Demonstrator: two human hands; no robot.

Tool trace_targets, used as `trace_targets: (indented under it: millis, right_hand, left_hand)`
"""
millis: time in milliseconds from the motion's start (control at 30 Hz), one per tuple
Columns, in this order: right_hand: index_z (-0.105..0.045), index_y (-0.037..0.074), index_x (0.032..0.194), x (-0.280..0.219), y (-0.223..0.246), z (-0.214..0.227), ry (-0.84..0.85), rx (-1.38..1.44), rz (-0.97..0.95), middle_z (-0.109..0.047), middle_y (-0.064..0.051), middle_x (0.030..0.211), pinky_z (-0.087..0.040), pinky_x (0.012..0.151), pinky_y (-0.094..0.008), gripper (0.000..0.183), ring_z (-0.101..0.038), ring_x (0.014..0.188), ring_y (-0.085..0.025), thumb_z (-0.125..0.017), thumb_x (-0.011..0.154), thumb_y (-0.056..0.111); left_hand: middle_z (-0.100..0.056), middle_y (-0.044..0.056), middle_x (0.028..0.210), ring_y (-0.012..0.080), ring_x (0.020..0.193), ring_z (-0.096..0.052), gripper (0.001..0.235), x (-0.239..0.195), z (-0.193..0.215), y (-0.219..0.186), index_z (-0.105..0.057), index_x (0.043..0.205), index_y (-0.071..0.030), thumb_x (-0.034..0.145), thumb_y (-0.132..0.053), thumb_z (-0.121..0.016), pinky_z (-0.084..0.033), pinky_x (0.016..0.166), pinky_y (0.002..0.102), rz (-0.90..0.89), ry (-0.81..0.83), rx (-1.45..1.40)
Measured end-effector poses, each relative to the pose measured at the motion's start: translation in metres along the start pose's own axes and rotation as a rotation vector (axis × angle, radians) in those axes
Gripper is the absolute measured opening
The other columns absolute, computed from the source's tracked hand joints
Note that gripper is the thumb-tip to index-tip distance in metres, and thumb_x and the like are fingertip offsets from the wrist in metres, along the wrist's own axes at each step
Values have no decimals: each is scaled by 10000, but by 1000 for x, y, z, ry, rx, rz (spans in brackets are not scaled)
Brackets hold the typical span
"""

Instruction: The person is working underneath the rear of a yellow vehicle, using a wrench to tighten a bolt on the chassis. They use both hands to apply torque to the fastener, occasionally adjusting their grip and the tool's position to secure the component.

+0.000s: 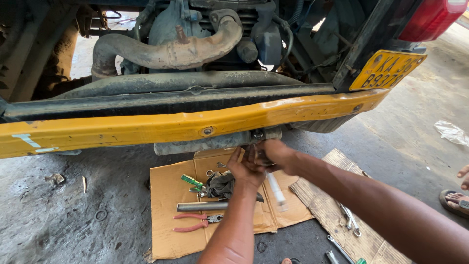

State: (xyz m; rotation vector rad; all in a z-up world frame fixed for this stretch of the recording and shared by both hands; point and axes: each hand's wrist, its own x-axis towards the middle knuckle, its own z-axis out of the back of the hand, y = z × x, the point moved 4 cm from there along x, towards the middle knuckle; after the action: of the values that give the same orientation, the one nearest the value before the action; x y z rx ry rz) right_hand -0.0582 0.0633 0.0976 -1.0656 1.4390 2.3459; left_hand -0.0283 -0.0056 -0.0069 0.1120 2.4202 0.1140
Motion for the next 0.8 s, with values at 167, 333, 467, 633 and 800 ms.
trace_targets:
  millis: [167, 333, 467, 633, 800]
  right_hand:
    - [-715, 115, 1109, 13, 16, 60, -261, -678, 211, -692, -84, 931, -488, 801, -391, 306, -589, 836, -190, -468, 1046, 285]
    - [-741, 104, 1042, 23, 26, 69, -376, -880, 325, -707, -72, 1049, -437, 859, -381, 317, -589, 934, -175, -496, 1024, 305]
    - [-648, 38, 1110, 3, 23, 66, -150, -531, 215, -753, -153, 971, -519, 753, -387, 309, -666, 823, -208, -436, 1038, 252]
    - [-574, 112, 1205, -44, 24, 40, -35, -229, 44, -780, -119, 967, -499, 694, -340, 339, -653, 758, -185, -329, 1081, 311]
    - [-620, 71, 1110, -41, 15, 0, 65, -149, 19, -743, -97, 926, -515, 690, -319, 397, -630, 733, -148, -286, 1101, 283]
  left_hand:
    - [-656, 106, 814, 264, 711, -569, 462, 12, -4, -37, -620, 1028, -14, 921, -461, -580, -420, 594, 367, 34, 180, 201]
    - [-646, 124, 818, 299, 732, -592, 476, 6, -7, -43, -581, 1008, -7, 909, -473, -573, -439, 649, 420, 68, 224, 235]
    - [-641, 109, 898, 322, 883, -630, 459, -8, -9, -26, -587, 1056, -15, 913, -451, -590, -441, 836, 481, 31, 128, 114]
    - [-701, 18, 987, 289, 970, -601, 398, -13, -12, 0, -627, 1089, -94, 909, -436, -530, -362, 915, 487, 10, 92, -25]
    - [-601, -41, 505, 175, 350, -523, 366, 11, -13, 11, -743, 954, -113, 880, -422, -561, -416, 300, 358, -81, 561, -84]
